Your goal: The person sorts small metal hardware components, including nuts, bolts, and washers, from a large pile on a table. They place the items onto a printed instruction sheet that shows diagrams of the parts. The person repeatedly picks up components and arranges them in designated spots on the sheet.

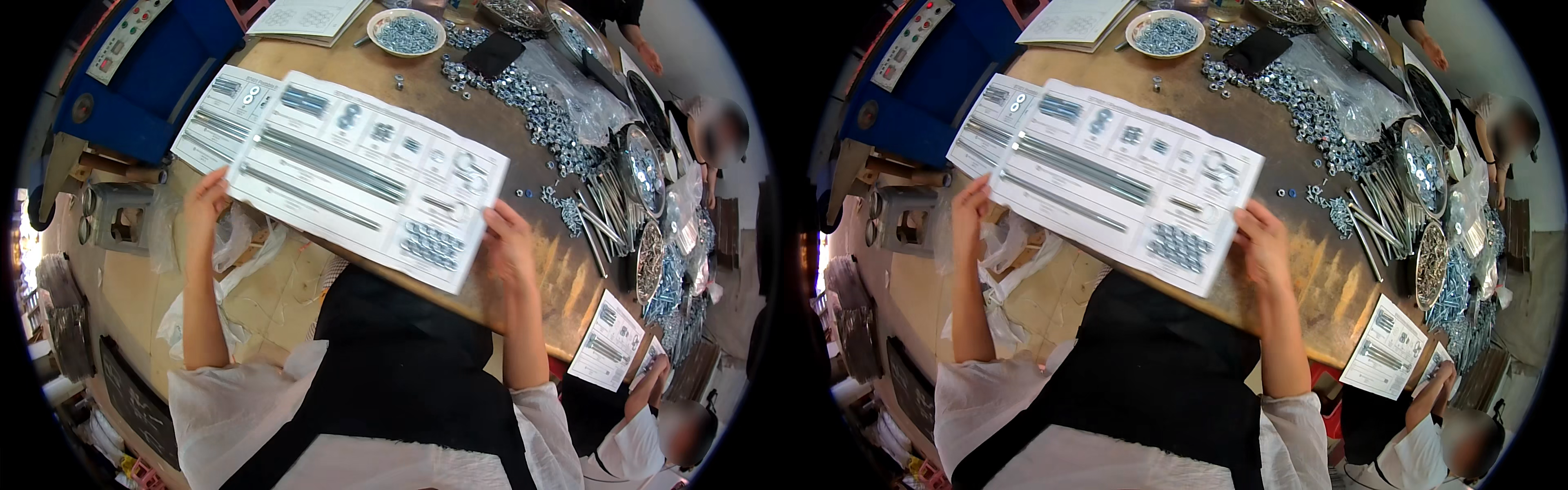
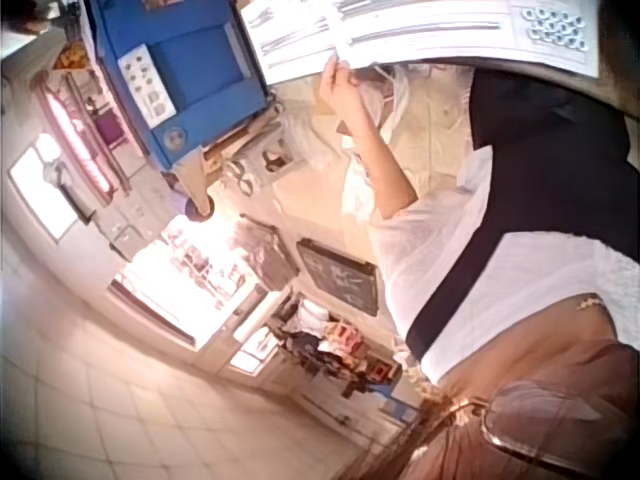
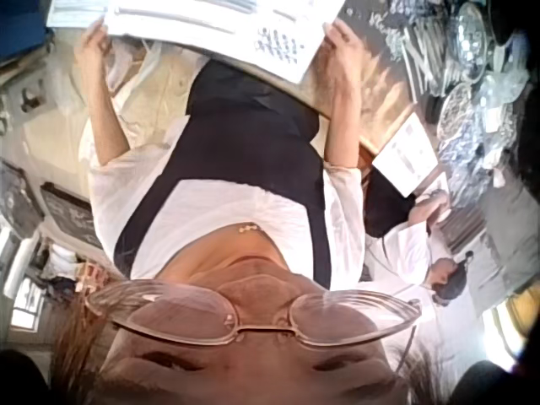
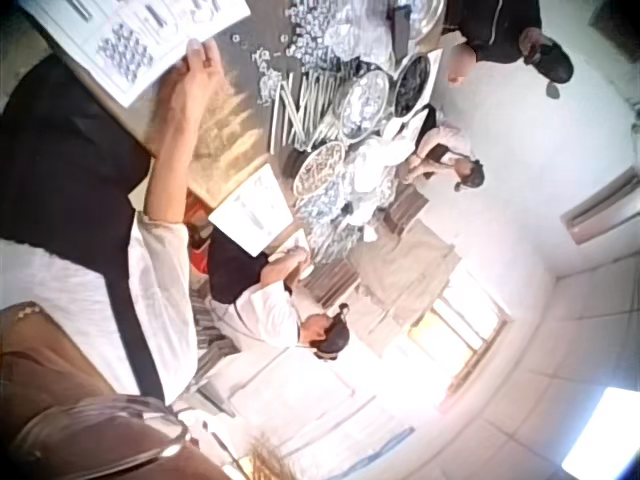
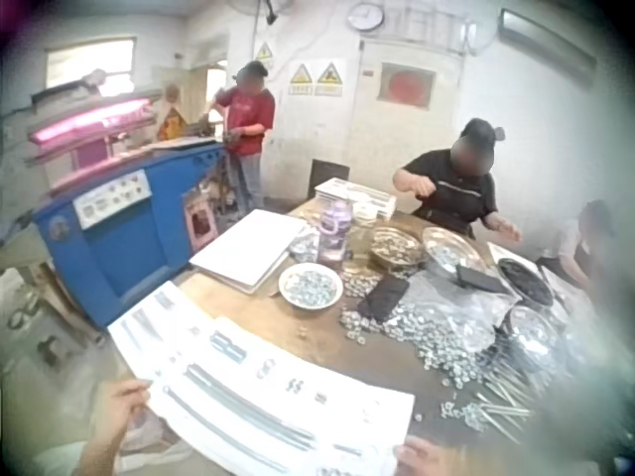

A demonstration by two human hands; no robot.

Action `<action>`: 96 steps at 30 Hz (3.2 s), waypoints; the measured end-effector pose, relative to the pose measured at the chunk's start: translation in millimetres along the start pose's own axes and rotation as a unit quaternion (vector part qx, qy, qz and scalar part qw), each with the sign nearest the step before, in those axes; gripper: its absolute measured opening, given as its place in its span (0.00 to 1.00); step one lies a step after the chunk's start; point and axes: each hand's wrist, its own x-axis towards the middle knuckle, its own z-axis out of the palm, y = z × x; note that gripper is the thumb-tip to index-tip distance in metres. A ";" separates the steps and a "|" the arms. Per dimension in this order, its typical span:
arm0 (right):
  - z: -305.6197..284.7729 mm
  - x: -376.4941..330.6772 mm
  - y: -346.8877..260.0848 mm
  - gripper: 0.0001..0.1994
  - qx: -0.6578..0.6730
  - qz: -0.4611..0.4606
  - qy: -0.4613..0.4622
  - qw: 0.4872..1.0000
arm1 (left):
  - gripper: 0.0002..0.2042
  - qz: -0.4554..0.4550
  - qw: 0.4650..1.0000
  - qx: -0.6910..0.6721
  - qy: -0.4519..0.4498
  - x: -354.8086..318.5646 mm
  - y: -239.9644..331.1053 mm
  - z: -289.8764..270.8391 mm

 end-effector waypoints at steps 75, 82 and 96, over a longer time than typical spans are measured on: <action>-352.3 -249.0 139.1 0.16 0.126 -0.147 0.543 0.817 | 0.20 -0.080 0.447 0.171 -0.874 -268.0 3.1 382.2; -234.5 -237.0 139.5 0.17 0.139 -0.149 0.569 0.797 | 0.21 -0.194 0.513 0.162 -0.820 -276.1 -26.3 358.0; -73.1 -225.2 117.0 0.16 0.222 -0.013 0.289 0.931 | 0.19 -0.201 0.728 0.136 -0.642 -186.6 -16.8 231.6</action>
